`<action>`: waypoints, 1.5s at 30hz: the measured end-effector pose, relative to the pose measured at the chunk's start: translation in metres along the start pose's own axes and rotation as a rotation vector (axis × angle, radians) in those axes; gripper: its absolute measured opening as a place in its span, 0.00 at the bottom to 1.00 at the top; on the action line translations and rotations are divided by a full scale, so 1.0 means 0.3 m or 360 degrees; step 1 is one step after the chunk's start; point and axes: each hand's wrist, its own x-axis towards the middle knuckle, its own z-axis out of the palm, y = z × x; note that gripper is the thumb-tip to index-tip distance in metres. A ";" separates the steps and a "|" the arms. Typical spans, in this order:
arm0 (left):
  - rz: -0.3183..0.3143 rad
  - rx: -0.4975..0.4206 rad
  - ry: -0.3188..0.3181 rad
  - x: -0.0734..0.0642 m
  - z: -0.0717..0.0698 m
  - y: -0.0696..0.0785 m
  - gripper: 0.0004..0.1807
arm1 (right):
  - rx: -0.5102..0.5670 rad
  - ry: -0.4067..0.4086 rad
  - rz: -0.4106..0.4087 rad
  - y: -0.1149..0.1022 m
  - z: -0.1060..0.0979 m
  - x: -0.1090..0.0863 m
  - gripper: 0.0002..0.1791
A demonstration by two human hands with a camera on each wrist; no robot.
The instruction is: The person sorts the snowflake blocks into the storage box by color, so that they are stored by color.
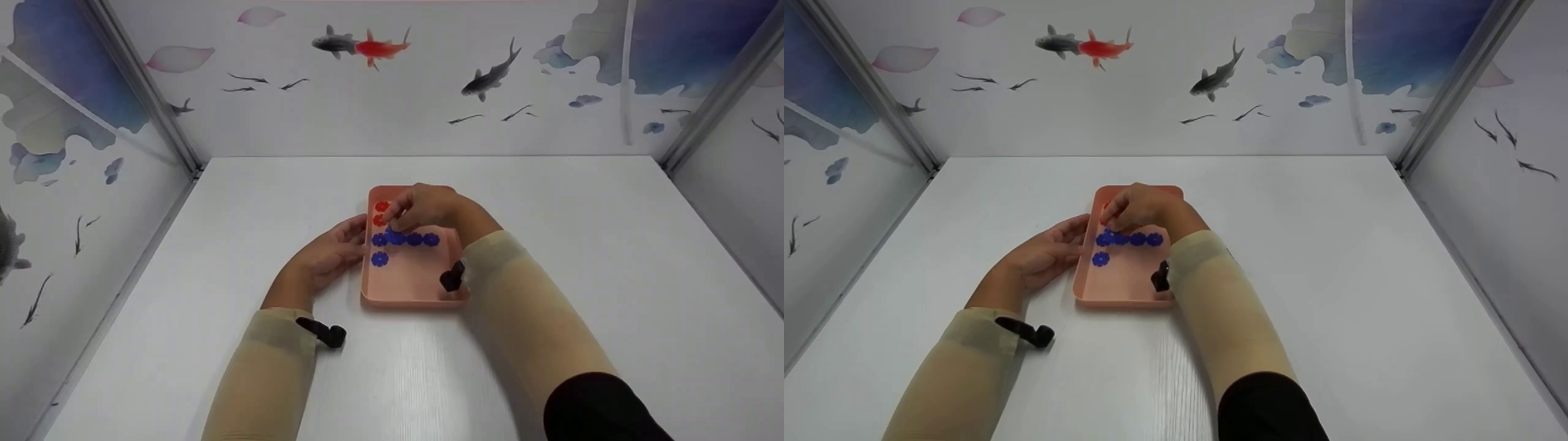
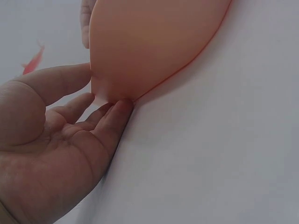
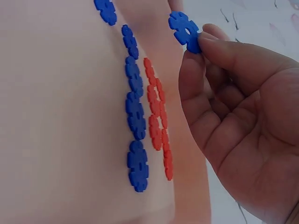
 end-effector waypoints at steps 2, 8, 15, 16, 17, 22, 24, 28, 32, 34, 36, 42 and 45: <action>0.0010 -0.0009 -0.0010 0.002 0.001 -0.001 0.48 | -0.0017 -0.0043 0.0005 0.008 0.004 0.008 0.06; 0.0006 -0.0003 0.0017 0.001 0.004 -0.001 0.48 | -0.0001 -0.0154 0.0012 0.023 0.014 0.018 0.10; -0.0004 -0.0012 0.0020 -0.001 0.003 -0.001 0.48 | -0.0007 -0.0176 0.0140 0.006 0.019 0.008 0.10; -0.0006 -0.0009 0.0020 -0.001 0.003 -0.001 0.47 | -0.0003 -0.0168 0.0167 0.002 0.019 0.005 0.10; -0.0008 -0.0004 0.0022 0.000 0.003 -0.001 0.47 | 0.0000 -0.0157 0.0189 -0.002 0.018 0.002 0.10; 0.0006 -0.0001 0.0024 0.002 0.005 -0.001 0.47 | -0.0012 -0.0038 0.0240 -0.020 0.002 -0.019 0.11; 0.0008 0.0005 0.0023 0.001 0.005 0.000 0.47 | -0.0001 -0.0001 0.0191 -0.021 -0.010 -0.031 0.12; 0.0003 0.0011 0.0021 0.000 0.004 0.000 0.49 | 0.0091 0.0038 -0.0020 -0.008 -0.033 -0.067 0.17; 0.0002 0.0004 0.0032 0.002 0.001 -0.003 0.49 | 0.0199 0.0132 -0.0137 0.019 -0.049 -0.122 0.17; 0.0004 0.0001 0.0046 0.002 0.000 -0.003 0.49 | 0.0251 0.0194 -0.0151 0.038 -0.054 -0.152 0.16; 0.0008 0.0003 0.0052 0.002 0.000 -0.004 0.48 | 0.0304 0.0252 -0.0150 0.063 -0.059 -0.180 0.14; 0.0012 0.0013 0.0064 0.008 0.002 -0.015 0.47 | 0.0469 0.0382 -0.0102 0.170 -0.072 -0.249 0.16; 0.0019 0.0017 0.0066 0.007 0.004 -0.015 0.46 | 0.0529 0.0440 -0.0025 0.218 -0.082 -0.271 0.20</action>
